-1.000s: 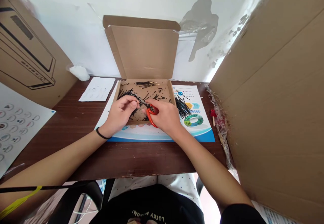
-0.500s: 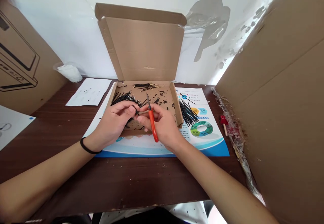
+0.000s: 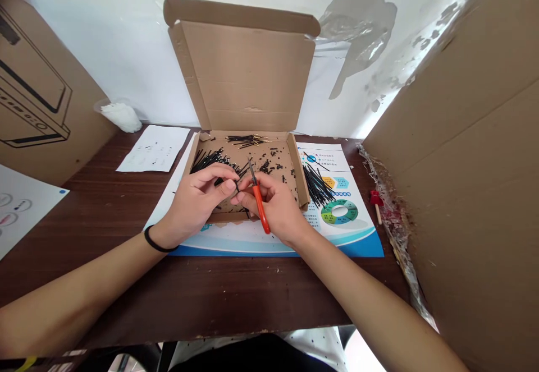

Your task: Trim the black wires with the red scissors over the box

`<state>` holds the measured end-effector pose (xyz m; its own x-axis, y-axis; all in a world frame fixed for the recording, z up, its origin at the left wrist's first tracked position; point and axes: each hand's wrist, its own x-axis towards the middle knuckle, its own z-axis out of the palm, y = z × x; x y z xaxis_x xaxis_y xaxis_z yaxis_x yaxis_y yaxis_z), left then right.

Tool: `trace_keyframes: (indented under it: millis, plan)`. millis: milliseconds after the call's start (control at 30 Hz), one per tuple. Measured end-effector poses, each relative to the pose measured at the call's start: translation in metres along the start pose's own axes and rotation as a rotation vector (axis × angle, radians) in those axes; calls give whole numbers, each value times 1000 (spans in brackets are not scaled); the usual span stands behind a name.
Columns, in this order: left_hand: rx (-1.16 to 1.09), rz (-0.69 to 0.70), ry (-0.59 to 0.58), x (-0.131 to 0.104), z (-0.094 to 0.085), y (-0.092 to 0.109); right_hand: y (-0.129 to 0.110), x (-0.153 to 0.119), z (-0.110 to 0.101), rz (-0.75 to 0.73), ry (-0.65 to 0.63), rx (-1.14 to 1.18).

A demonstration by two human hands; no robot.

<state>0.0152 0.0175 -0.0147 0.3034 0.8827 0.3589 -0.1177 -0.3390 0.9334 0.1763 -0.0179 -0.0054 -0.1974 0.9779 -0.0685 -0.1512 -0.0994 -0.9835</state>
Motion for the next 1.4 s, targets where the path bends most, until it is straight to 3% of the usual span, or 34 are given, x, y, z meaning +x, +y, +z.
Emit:
trace_keyframes:
  millis: [300, 567, 667, 900, 1167, 1400]
  plan:
    - [248, 179, -58, -3, 2, 7, 8, 1, -1, -167, 89, -154]
    - [294, 202, -73, -3, 1, 7, 9, 2, 1, -222, 110, -214]
    - [269, 153, -77, -1, -1, 8, 9, 2, -1, -279, 105, -229]
    - [75, 46, -215, 2, -5, 13, 10, -5, -6, -455, 153, -488]
    - [-31, 48, -185, 3, -8, 1, 9, -6, -6, -460, 211, -521]
    - [-121, 46, -210, 3, -5, 7, 6, -6, -6, -484, 220, -545]
